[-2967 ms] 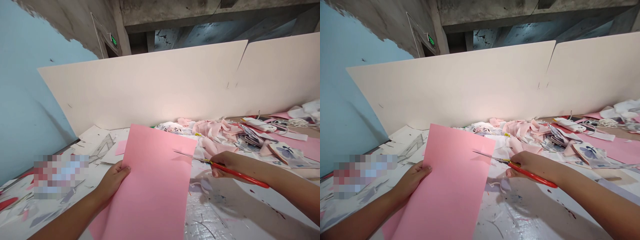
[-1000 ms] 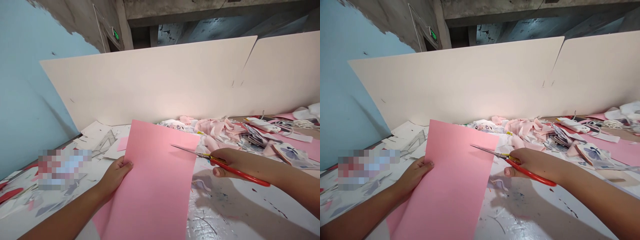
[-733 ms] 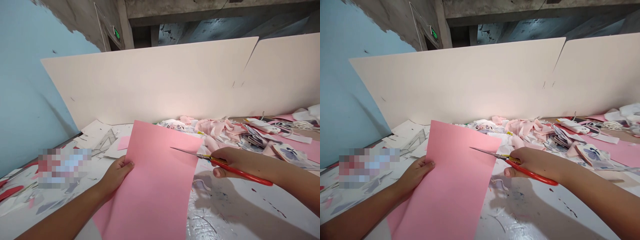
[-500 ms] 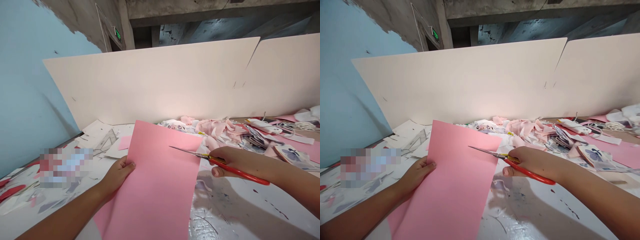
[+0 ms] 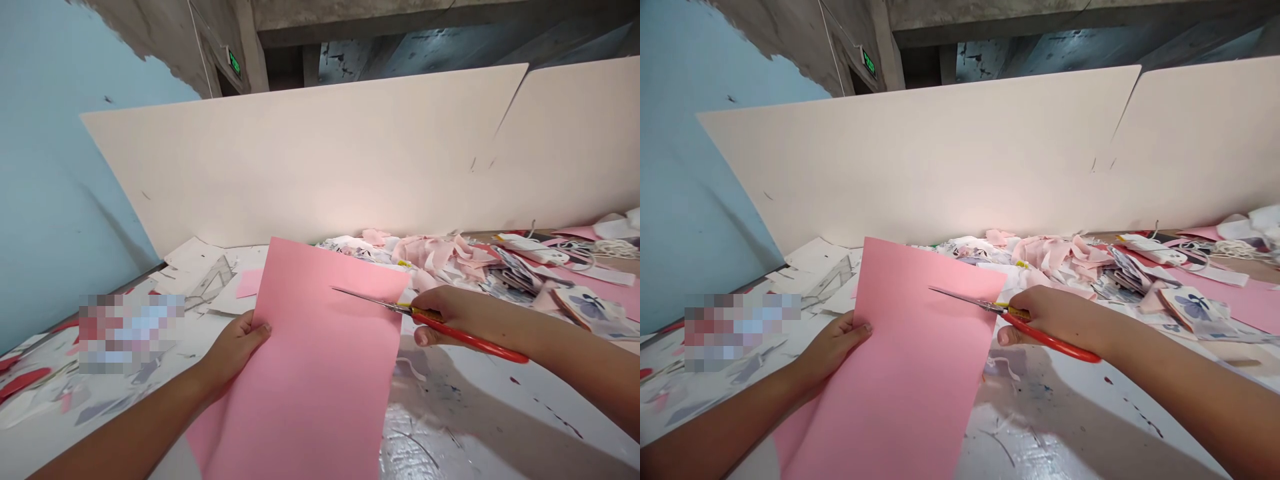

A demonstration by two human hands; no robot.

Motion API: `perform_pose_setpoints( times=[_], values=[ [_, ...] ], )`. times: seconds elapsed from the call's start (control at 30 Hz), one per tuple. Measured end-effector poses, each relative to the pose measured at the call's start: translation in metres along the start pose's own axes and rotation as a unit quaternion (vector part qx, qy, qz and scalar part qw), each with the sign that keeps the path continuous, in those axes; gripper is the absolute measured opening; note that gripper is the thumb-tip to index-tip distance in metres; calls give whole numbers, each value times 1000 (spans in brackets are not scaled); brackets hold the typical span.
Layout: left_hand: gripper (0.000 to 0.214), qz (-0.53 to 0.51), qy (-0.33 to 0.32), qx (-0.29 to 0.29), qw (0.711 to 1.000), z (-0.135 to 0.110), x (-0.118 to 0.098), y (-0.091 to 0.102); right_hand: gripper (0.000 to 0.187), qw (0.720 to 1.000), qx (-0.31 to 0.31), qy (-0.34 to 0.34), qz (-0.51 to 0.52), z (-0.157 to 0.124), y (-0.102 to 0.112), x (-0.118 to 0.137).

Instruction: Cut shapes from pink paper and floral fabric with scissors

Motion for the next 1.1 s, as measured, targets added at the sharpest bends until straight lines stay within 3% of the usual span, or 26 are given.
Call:
perform_pose_setpoints(
  times=[0.33, 0.7, 1.1],
  values=[
    [19, 3, 7, -13, 1000, -2, -3, -3, 43, 999, -30, -7, -36, 2, 4, 3],
    [28, 12, 16, -17, 1000, -3, -8, -6, 40, 1000, -13, 2, -16, 5, 3, 4],
    [23, -2, 19, -27, 999, -4, -7, -4, 36, 1000, -4, 13, 8, 5, -4, 1]
  ],
)
Point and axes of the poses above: each hand's wrist, its own z-axis towards the middle knuckle, its own y-axis out of the back of the hand, x = y × z, the point moved 8 cm from there along z, towards the middle knuckle, and after that the axes turned 3 degrees about x, right-handed, at the moved point
